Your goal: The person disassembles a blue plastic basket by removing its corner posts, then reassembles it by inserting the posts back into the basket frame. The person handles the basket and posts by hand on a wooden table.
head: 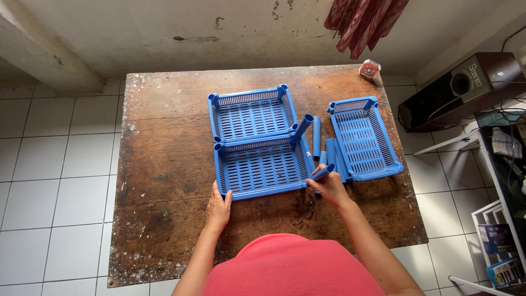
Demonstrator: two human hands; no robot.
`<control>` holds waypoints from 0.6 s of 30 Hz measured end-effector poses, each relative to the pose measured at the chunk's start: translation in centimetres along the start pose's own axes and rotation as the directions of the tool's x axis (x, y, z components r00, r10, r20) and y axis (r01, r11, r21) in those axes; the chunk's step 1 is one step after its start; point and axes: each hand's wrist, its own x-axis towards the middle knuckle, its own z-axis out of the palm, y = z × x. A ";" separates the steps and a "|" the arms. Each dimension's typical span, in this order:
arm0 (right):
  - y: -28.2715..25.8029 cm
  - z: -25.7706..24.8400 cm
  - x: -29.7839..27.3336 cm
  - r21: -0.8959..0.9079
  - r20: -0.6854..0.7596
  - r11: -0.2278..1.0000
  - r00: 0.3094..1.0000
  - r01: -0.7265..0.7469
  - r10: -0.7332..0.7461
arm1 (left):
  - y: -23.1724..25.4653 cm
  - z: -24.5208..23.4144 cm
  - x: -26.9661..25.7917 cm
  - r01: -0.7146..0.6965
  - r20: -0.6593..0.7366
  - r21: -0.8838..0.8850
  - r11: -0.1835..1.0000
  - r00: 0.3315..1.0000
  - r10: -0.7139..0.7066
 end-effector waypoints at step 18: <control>-0.7 0.4 -0.9 -0.062 -0.058 0.996 0.997 -0.056 0.053 | 0.2 -0.2 -0.3 -0.008 -0.011 -0.011 1.000 1.000 0.008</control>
